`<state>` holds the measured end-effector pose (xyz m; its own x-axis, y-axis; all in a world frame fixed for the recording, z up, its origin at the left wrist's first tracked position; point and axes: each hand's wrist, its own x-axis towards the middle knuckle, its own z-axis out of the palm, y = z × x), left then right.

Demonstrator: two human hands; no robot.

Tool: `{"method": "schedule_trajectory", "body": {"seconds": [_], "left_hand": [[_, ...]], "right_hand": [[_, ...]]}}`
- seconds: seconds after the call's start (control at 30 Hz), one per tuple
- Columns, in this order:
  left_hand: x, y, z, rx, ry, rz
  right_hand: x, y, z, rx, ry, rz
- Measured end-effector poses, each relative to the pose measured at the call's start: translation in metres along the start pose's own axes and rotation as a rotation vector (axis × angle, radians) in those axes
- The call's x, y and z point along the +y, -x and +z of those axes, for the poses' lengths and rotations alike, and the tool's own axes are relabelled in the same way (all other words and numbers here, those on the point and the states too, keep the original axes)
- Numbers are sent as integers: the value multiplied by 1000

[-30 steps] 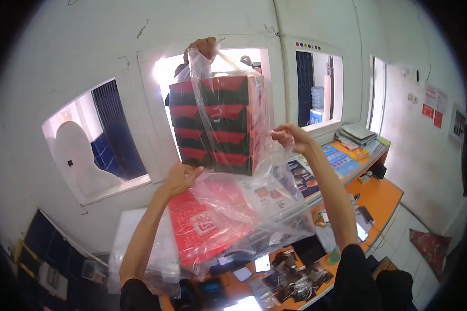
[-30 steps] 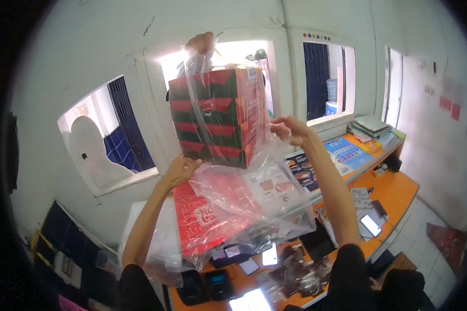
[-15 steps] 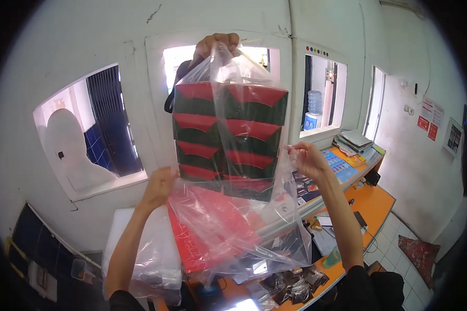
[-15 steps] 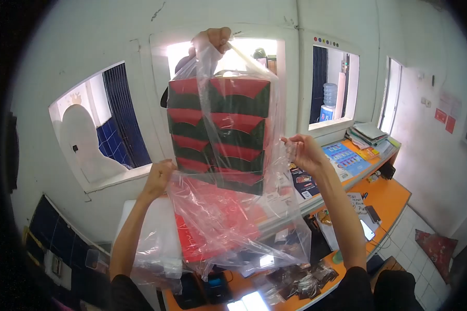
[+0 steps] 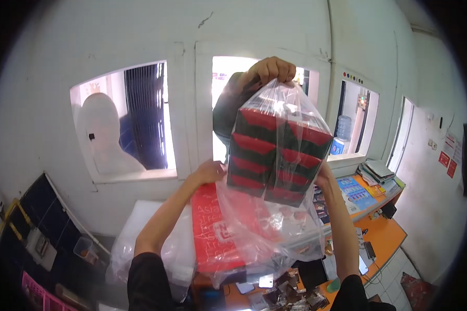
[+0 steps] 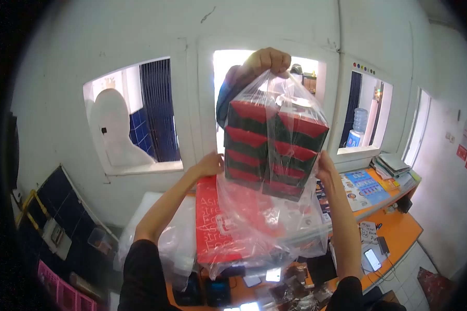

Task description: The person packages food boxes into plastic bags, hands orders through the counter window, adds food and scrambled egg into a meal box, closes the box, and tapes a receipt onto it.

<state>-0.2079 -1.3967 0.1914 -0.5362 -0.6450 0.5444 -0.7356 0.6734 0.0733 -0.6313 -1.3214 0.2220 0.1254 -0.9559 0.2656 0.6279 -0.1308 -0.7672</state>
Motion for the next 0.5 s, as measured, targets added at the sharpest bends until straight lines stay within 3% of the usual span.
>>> {"method": "schedule_trajectory", "body": {"seconds": [0.07, 0.1, 0.13, 0.23, 0.27, 0.3, 0.47, 0.5], "left_hand": [[23, -7, -13, -433, -35, 16], [9, -9, 12, -438, -37, 11], [-10, -11, 44, -419, 182, 121], [-17, -15, 59, -218, 412, 347], [-11, -21, 48, -254, 495, 201], [-3, -25, 38, -217, 523, 183], [36, -10, -13, 137, 294, 373], [28, -4, -11, 69, 151, 239]], "right_hand": [[-3, 2, -3, -57, -42, 29], [-5, 0, -10, -58, -47, 34], [-8, -1, -16, -88, -68, 11], [-19, 18, 2, -195, -216, 71], [-22, 18, 0, -158, -191, 60], [-24, 21, 1, -134, -177, 57], [-31, 35, 17, -186, -108, 11], [-32, 36, 19, -192, -101, 30]]}}
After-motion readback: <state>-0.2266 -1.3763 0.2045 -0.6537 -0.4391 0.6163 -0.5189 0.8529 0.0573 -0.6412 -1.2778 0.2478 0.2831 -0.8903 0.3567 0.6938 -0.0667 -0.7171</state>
